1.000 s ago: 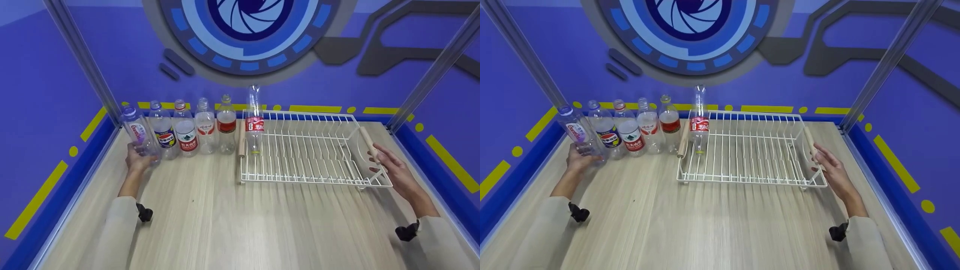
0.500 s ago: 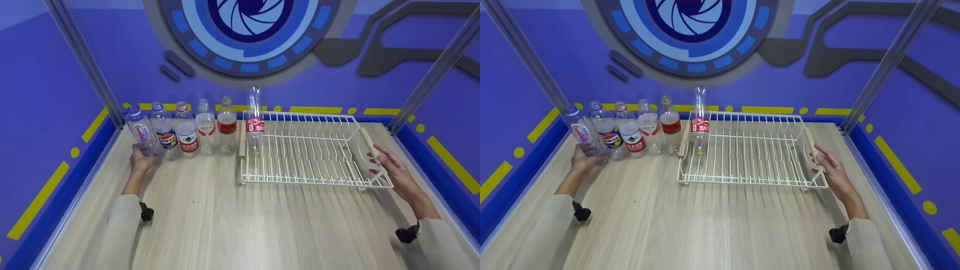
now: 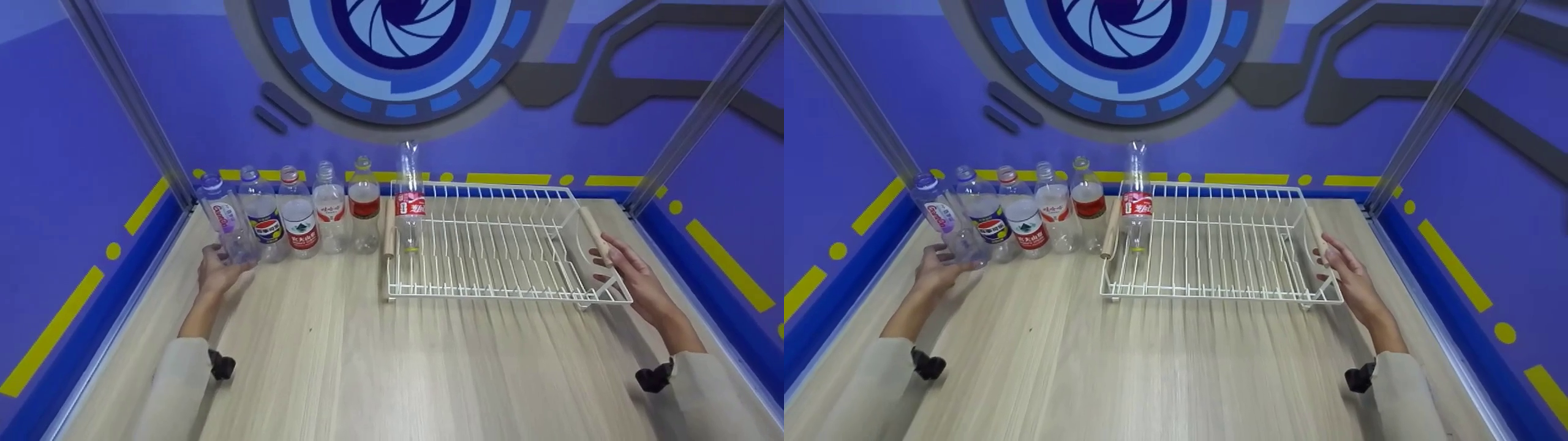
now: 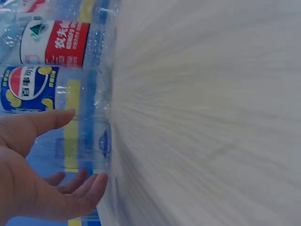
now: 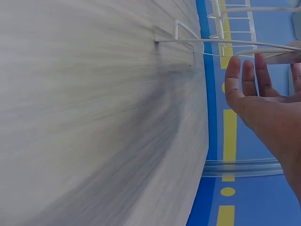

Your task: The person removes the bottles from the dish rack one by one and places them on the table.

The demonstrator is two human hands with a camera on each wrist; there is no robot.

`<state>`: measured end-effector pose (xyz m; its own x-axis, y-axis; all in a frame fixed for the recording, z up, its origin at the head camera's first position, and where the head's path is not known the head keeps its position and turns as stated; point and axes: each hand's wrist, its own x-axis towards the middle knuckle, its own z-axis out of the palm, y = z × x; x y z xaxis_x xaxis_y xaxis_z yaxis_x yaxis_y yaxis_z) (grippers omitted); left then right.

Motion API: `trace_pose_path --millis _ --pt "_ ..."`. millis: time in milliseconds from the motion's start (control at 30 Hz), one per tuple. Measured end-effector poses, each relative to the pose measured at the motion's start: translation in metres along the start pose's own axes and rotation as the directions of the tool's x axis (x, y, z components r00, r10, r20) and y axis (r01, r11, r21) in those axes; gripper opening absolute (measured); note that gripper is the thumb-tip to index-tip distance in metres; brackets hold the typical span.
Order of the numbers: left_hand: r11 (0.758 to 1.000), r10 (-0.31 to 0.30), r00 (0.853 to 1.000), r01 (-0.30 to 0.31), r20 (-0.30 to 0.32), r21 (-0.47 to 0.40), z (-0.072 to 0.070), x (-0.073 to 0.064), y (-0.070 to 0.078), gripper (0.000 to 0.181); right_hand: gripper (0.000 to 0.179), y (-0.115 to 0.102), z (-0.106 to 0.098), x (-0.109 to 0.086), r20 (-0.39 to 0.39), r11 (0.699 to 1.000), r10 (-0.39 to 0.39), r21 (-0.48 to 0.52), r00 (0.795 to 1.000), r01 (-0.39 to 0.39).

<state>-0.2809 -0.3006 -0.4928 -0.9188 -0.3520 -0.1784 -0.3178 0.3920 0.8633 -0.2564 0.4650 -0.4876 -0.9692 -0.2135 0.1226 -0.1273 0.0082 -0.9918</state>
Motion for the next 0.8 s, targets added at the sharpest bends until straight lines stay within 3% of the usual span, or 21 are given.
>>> trace_pose_path --millis 167,333,500,567,667,800 --pt "0.994 -0.084 0.993 0.09 0.087 -0.067 -0.012 -0.022 -0.001 0.09 0.049 0.002 0.003 0.0 -0.008 1.0 -0.005 -0.001 1.0 0.005" --pt "0.993 -0.094 0.987 0.102 0.131 -0.053 -0.019 -0.037 -0.005 0.084 0.048 0.002 0.003 -0.001 -0.004 0.999 -0.02 0.041 1.0 0.02" --pt "0.993 -0.087 0.976 0.101 0.199 -0.066 -0.011 -0.048 -0.009 0.068 0.049 0.004 0.003 -0.003 0.008 0.999 -0.009 0.035 1.0 0.009" --pt "0.996 -0.048 0.969 0.065 0.241 -0.066 -0.005 -0.05 -0.008 0.061 0.049 0.004 0.003 -0.003 0.011 0.999 -0.006 0.034 1.0 0.006" --pt "0.999 0.047 0.951 -0.038 0.305 -0.037 0.004 -0.051 -0.004 0.055 0.049 0.004 0.003 -0.002 0.01 0.999 -0.01 0.04 1.0 0.01" --pt "0.983 0.173 0.916 -0.181 0.362 -0.014 0.018 -0.052 0.002 0.046 0.049 0.002 0.004 -0.001 0.014 0.999 -0.015 0.044 1.0 0.014"
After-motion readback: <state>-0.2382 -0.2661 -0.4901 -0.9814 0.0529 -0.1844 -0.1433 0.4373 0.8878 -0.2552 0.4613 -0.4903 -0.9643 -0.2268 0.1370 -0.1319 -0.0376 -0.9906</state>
